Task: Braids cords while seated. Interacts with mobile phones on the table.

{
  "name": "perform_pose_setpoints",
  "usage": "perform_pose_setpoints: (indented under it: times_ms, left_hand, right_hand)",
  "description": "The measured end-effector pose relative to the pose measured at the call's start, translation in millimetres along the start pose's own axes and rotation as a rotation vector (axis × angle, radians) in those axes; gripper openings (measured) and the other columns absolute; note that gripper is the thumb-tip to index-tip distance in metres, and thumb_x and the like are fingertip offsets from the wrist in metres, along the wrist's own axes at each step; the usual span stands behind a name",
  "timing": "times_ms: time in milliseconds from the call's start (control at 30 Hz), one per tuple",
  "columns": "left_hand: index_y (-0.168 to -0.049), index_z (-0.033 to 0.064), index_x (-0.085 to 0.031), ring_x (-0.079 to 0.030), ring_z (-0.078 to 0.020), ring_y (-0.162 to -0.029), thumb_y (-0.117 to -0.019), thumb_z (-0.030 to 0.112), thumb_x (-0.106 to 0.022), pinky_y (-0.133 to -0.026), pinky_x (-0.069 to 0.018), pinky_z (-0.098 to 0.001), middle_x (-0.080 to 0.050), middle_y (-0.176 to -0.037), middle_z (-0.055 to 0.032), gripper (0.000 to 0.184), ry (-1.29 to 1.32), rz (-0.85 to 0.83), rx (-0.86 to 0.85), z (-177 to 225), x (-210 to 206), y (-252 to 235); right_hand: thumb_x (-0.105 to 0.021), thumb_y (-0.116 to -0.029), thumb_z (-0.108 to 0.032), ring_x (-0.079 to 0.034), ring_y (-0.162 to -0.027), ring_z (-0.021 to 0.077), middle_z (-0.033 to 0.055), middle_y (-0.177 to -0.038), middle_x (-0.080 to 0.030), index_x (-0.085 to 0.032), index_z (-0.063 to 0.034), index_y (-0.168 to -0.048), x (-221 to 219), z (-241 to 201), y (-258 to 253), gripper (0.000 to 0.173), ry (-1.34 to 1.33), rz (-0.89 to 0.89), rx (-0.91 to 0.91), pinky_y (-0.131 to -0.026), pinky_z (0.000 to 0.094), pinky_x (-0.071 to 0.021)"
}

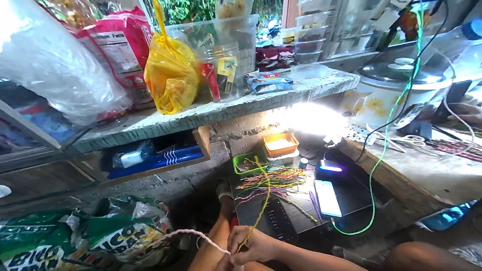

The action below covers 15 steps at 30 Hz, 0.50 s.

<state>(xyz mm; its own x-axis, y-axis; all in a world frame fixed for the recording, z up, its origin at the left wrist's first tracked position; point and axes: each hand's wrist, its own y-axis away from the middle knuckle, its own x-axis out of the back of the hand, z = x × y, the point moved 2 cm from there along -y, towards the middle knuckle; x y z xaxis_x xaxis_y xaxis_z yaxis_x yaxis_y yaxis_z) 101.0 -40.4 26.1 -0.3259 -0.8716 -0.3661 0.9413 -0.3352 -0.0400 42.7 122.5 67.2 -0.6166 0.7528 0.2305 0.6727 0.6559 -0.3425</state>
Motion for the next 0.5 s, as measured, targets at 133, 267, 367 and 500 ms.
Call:
perform_pose_setpoints:
  times_ms: [133,267,367,500]
  left_hand:
    - [-0.093,-0.0090,-0.063,-0.055,-0.0142,-0.068,-0.0844,0.005,-0.073,-0.067,-0.0489,-0.0355,-0.058,-0.073,-0.0084,0.019,-0.795,0.348,0.100,0,-8,-10]
    - [-0.105,0.0004,-0.065,-0.062,-0.0018,-0.076,-0.0907,0.007,-0.065,-0.075,-0.0540,-0.0235,-0.066,-0.084,0.0041,0.015,-0.427,0.207,0.144,-2,-3,-9]
    - [-0.106,0.0122,-0.075,-0.070,-0.0060,-0.088,-0.0998,0.028,-0.060,-0.085,-0.0567,-0.0265,-0.075,-0.096,0.0035,0.022,-0.024,0.031,0.078,-7,5,-2]
    - [-0.091,0.0237,-0.081,-0.069,-0.0006,-0.086,-0.0917,0.043,-0.070,-0.083,-0.0562,-0.0198,-0.076,-0.092,0.0083,0.022,0.091,-0.143,0.097,1,-2,2]
  right_hand:
    - [-0.074,-0.0906,-0.023,-0.058,-0.112,0.0340,0.0188,-0.110,-0.067,-0.076,0.0001,-0.094,-1,12,5,0.023,0.299,0.062,-0.312,-0.103,0.0555,-0.0383]
    - [-0.072,-0.0924,-0.019,-0.060,-0.106,0.0245,0.0174,-0.109,-0.065,-0.074,0.0033,-0.095,8,14,11,0.022,0.114,0.090,-0.273,-0.094,0.0392,-0.0484]
    - [-0.072,-0.0926,-0.013,-0.058,-0.104,0.0134,0.0125,-0.108,-0.064,-0.072,0.0049,-0.092,15,6,12,0.018,-0.065,0.014,-0.148,-0.093,0.0268,-0.0485]
    - [-0.073,-0.0894,-0.009,-0.060,-0.101,0.0090,0.0085,-0.109,-0.065,-0.072,0.0040,-0.087,12,-4,11,0.013,-0.212,-0.131,-0.073,-0.091,0.0261,-0.0496]
